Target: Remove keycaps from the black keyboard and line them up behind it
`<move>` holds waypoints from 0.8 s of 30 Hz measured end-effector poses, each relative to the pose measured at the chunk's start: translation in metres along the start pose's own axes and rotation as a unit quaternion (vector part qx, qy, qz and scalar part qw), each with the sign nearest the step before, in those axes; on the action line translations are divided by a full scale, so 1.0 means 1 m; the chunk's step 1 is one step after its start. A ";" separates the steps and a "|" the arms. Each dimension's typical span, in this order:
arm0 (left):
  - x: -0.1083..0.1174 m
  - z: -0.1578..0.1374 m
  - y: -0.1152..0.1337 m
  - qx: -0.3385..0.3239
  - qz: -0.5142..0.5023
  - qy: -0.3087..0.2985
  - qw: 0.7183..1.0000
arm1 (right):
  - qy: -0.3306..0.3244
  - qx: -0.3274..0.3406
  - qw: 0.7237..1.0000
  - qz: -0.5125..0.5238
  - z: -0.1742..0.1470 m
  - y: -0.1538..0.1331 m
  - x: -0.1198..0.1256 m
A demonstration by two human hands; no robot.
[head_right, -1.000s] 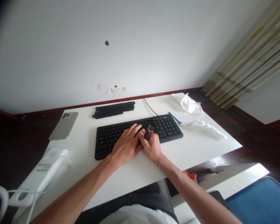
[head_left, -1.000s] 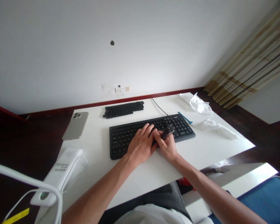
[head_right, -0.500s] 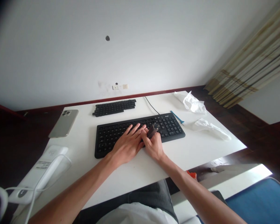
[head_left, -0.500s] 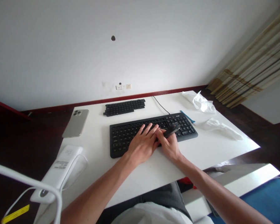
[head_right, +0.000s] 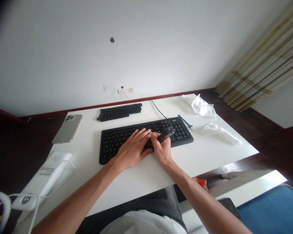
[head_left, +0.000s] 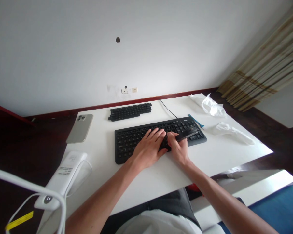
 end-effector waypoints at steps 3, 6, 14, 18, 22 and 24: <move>0.006 0.000 -0.006 0.019 -0.059 0.026 0.998 | 0.035 0.012 0.999 0.008 0.000 -0.002 0.004; 0.011 0.000 -0.008 0.023 -0.111 0.040 0.993 | 0.035 0.041 0.998 0.017 0.000 -0.006 0.005; 0.032 0.003 -0.014 0.032 -0.191 0.098 0.976 | 0.005 0.058 0.998 -0.012 -0.001 -0.011 0.008; 0.044 0.002 -0.036 0.066 -0.131 0.131 0.980 | -0.022 0.087 0.996 -0.019 -0.001 -0.017 0.008; 0.050 0.000 -0.061 0.107 -0.048 0.130 0.984 | 0.027 0.172 0.984 -0.042 0.000 -0.026 0.016; 0.049 -0.001 -0.068 0.118 -0.038 0.122 0.985 | 0.079 0.204 0.975 -0.038 0.000 -0.030 0.023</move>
Point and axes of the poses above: each hand's wrist, its own z-axis towards the middle knuckle, its own x-axis out of the back of the hand, y = z × x, the point moved 5 cm from there along z, towards the middle knuckle, and after that the axes turned 2 degrees about x, right-handed, at the moved point
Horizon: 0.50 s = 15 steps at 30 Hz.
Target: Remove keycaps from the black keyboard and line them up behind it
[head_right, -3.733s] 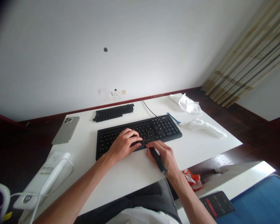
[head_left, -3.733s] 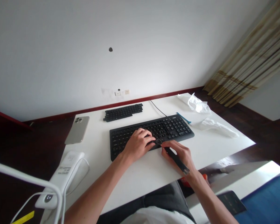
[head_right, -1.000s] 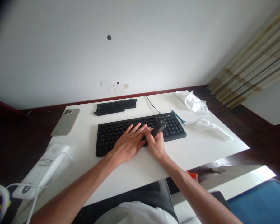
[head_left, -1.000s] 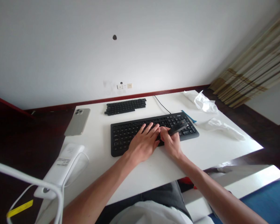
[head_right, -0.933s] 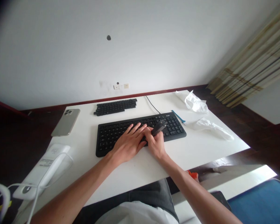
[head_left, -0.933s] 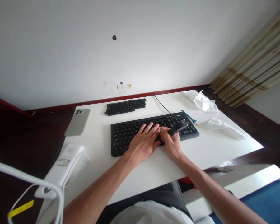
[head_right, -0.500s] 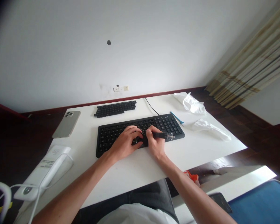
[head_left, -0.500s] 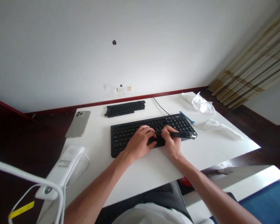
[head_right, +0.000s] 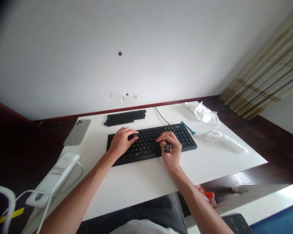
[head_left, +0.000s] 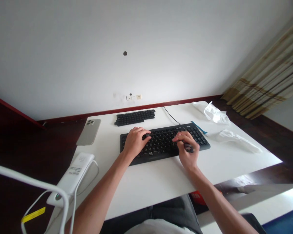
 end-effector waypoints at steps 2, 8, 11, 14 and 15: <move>-0.001 0.001 -0.003 0.008 -0.007 -0.002 1.000 | 0.021 0.020 1.000 0.010 0.002 -0.003 0.003; -0.001 0.001 0.000 0.009 -0.017 -0.010 1.000 | -0.182 0.014 0.982 -0.057 0.010 -0.011 -0.022; 0.004 0.002 -0.004 0.012 -0.042 -0.013 0.999 | -0.244 0.016 0.967 -0.070 0.022 -0.011 -0.034; 0.016 0.005 -0.019 0.039 -0.054 0.028 0.997 | -0.283 0.038 0.955 -0.081 0.038 -0.009 -0.046; 0.021 0.006 -0.026 0.053 -0.044 0.050 0.996 | -0.300 0.045 0.949 -0.085 0.043 -0.008 -0.050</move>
Point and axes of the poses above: each hand's wrist, its own z-axis towards the middle knuckle, its own x-axis out of the back of the hand, y = z × x, the point moved 5 cm from there along z, towards the middle knuckle, and after that the axes turned 2 degrees about x, right-handed, at the moved point
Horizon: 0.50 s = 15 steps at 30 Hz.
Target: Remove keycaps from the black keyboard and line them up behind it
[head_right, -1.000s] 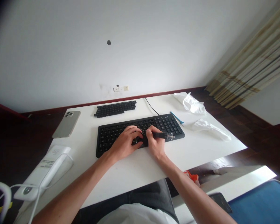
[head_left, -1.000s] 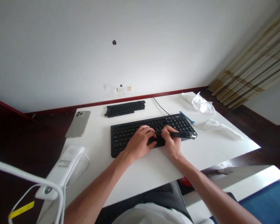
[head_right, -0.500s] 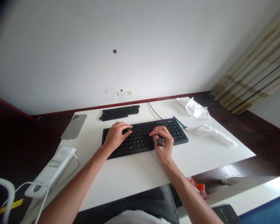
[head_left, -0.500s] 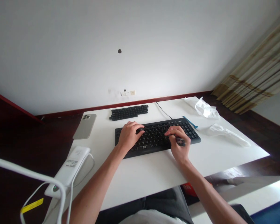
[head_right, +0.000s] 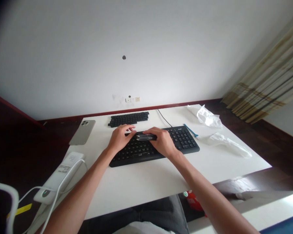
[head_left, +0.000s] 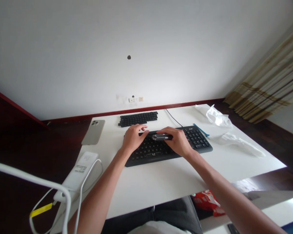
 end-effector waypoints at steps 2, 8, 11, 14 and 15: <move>0.010 0.004 -0.015 0.025 0.030 0.044 0.998 | -0.044 0.014 0.999 -0.011 0.011 0.005 -0.004; 0.018 0.006 -0.055 0.121 0.004 0.094 0.988 | -0.106 0.034 0.993 -0.039 0.019 0.016 -0.020; 0.013 0.006 -0.063 0.144 -0.055 0.080 0.985 | -0.125 0.045 0.991 -0.032 0.018 0.016 -0.026; 0.011 0.006 -0.064 0.146 -0.070 0.078 0.984 | -0.150 0.051 0.987 -0.018 0.020 0.015 -0.029; 0.011 0.006 -0.064 0.146 -0.068 0.077 0.984 | -0.152 0.050 0.987 -0.016 0.021 0.015 -0.029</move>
Point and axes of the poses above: each hand's wrist, its own z-axis towards the middle knuckle, its own x-axis out of the back of the hand, y = z × x, the point moved 5 cm from there along z, towards the middle knuckle, and after that the axes turned 2 degrees about x, right-handed, at the moved point
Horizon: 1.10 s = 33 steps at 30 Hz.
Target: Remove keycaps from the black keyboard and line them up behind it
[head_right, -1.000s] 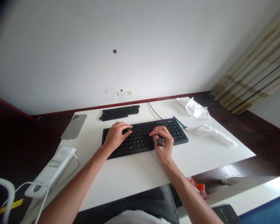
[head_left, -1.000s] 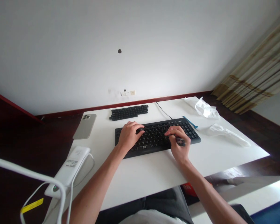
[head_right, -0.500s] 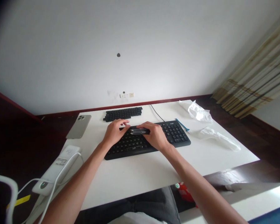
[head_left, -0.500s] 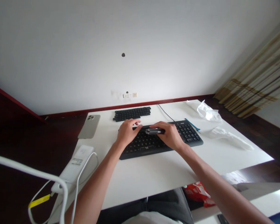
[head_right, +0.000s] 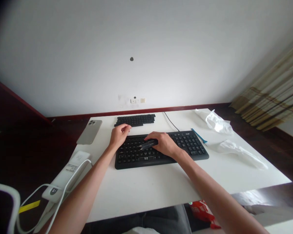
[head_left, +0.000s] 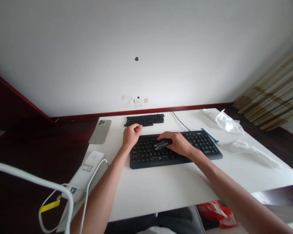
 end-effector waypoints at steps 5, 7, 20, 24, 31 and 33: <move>0.000 0.000 0.001 -0.010 0.007 -0.012 1.000 | -0.015 -0.003 1.000 -0.011 0.006 -0.003 0.003; 0.002 -0.001 0.006 -0.027 0.017 -0.008 0.999 | -0.026 -0.001 1.000 -0.011 0.010 -0.004 0.003; -0.011 -0.036 0.086 -0.280 0.159 -0.068 0.944 | 0.024 0.010 0.996 -0.081 0.061 0.001 0.021; -0.017 -0.033 0.072 -0.241 0.154 -0.083 0.954 | 0.027 0.028 0.994 -0.102 0.062 0.006 0.015; 0.001 -0.017 0.048 -0.112 0.053 0.000 0.992 | 0.122 -0.071 0.987 -0.080 0.044 0.064 0.040; 0.005 -0.010 0.034 -0.050 -0.036 0.024 0.998 | 0.108 -0.080 0.989 -0.062 0.043 0.073 0.036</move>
Point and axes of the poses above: each hand's wrist, its own z-axis towards the middle knuckle, its own x-axis out of the back of the hand, y = z × x, the point moved 5 cm from there along z, towards the middle knuckle, and after that the axes turned 2 degrees about x, right-handed, at the moved point
